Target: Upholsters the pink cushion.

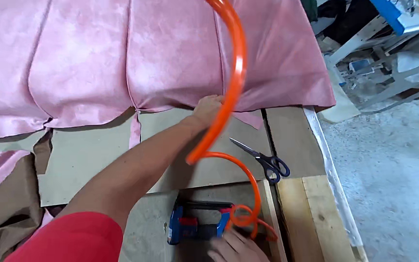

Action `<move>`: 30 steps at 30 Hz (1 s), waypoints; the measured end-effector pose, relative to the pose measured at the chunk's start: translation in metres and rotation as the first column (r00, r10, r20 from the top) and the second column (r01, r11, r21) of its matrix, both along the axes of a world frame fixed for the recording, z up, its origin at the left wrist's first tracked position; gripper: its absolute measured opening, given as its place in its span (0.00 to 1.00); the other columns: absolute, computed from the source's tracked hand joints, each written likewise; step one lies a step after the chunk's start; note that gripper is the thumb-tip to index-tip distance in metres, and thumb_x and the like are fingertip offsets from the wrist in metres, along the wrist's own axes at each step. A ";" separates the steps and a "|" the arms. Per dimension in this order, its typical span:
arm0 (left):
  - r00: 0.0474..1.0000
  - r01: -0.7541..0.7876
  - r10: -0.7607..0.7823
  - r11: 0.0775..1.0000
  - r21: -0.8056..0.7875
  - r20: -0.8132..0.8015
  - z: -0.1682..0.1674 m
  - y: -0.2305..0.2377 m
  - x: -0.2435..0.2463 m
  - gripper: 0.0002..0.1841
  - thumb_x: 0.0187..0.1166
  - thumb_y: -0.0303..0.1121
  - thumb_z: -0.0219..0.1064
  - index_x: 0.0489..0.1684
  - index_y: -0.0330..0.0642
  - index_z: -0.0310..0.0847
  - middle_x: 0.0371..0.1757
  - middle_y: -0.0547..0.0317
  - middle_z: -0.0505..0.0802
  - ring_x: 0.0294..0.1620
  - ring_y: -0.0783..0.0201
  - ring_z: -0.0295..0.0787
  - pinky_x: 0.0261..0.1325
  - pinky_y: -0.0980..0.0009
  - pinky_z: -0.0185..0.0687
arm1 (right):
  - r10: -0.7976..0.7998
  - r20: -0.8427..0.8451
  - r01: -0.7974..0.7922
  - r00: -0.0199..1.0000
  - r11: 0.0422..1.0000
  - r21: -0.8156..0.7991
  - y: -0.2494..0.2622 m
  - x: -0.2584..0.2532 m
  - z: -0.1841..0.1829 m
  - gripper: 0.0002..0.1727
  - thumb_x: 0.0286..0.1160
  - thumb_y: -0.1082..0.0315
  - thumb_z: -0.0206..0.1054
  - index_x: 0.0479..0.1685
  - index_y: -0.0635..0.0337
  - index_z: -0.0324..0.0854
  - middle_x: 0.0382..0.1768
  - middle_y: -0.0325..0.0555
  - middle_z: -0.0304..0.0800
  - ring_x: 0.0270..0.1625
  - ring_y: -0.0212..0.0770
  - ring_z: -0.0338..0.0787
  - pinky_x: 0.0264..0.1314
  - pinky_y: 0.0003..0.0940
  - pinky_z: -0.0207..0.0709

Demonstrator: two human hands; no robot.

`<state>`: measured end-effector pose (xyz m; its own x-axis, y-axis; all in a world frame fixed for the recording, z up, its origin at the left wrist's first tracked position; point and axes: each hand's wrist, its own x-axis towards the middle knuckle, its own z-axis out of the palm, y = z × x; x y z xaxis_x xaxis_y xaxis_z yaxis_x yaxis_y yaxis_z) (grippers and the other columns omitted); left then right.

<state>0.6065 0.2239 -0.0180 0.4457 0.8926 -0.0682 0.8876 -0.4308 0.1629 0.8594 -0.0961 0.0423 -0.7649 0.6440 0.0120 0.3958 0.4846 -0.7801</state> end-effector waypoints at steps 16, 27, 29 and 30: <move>0.991 0.007 -0.007 1.000 -0.001 0.131 -0.005 -0.001 -0.007 0.29 0.77 0.20 0.61 0.78 0.54 0.81 0.67 0.50 0.89 0.70 0.47 0.83 0.74 0.50 0.77 | -0.492 0.374 0.559 0.786 0.824 -0.091 0.146 -0.036 0.097 0.23 0.85 0.44 0.58 0.55 0.51 0.87 0.30 0.35 0.93 0.30 0.36 0.94 0.34 0.43 0.92; 0.972 0.057 -0.061 0.998 0.026 0.228 -0.011 -0.002 -0.020 0.18 0.87 0.28 0.54 0.66 0.51 0.87 0.63 0.47 0.89 0.68 0.47 0.84 0.73 0.51 0.78 | -0.643 0.311 0.712 0.700 0.590 -0.380 0.298 -0.073 0.041 0.27 0.88 0.43 0.56 0.41 0.61 0.81 0.21 0.49 0.86 0.17 0.45 0.87 0.19 0.44 0.86; 0.972 0.062 -0.068 0.998 0.034 0.224 -0.014 -0.001 -0.021 0.17 0.86 0.28 0.56 0.64 0.51 0.87 0.63 0.48 0.89 0.68 0.47 0.84 0.72 0.51 0.78 | -0.638 0.324 0.713 0.698 0.584 -0.388 0.297 -0.075 0.038 0.26 0.89 0.44 0.55 0.41 0.61 0.81 0.20 0.49 0.86 0.16 0.45 0.87 0.19 0.44 0.86; 0.972 0.067 -0.075 0.997 0.042 0.224 -0.016 0.000 -0.021 0.16 0.86 0.29 0.56 0.63 0.50 0.88 0.63 0.48 0.89 0.68 0.47 0.84 0.71 0.51 0.79 | -0.621 0.347 0.711 0.702 0.588 -0.386 0.299 -0.077 0.038 0.26 0.89 0.45 0.55 0.42 0.61 0.80 0.20 0.49 0.86 0.16 0.45 0.87 0.20 0.44 0.87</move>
<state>0.5854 0.2237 -0.0342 0.5082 0.8583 0.0714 0.7967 -0.5000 0.3394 0.7823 0.2026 0.0805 -0.0792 0.8603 -0.5036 0.5950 -0.3646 -0.7163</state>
